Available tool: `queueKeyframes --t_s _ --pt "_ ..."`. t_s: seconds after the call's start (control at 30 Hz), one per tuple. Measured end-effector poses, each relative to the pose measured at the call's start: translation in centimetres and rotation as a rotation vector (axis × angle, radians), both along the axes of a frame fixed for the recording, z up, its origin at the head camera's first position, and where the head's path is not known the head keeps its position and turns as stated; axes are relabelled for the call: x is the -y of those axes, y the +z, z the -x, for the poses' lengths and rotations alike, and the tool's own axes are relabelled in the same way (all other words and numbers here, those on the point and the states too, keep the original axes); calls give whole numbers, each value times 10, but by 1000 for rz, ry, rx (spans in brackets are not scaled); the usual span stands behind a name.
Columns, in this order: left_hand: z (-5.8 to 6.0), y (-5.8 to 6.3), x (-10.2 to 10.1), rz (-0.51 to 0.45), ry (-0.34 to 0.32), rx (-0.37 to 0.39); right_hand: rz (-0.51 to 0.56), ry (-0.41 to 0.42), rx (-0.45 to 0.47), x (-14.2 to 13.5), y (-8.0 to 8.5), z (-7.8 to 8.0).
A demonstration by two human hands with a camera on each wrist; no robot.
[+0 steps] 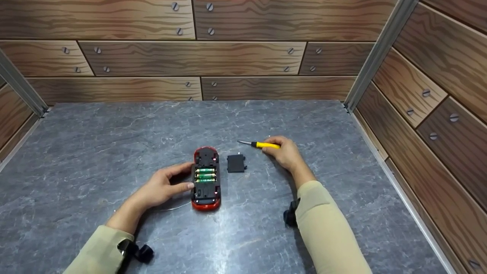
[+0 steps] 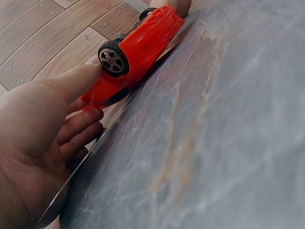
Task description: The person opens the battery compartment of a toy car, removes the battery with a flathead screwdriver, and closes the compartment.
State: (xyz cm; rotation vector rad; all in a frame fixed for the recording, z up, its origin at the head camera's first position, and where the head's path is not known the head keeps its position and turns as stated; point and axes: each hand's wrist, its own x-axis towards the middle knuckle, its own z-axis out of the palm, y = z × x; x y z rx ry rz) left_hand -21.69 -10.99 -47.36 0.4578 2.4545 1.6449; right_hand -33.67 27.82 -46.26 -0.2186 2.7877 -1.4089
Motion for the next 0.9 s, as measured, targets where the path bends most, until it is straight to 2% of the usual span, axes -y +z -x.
queueKeyframes --t_s 0.27,0.53,0.67,0.73,0.9 --pt "0 1 1 17 1 -2 81 -67 40 -2 3 -2" --pt "-1 0 1 21 -9 -10 290 -147 17 -2 5 -7" --pt "0 0 1 22 -5 -13 468 -135 -10 4 11 -11" --pt "0 0 1 24 -3 -11 525 -119 -34 8 16 -13" --pt "0 0 1 23 -5 -18 556 -61 -107 23 28 -21"
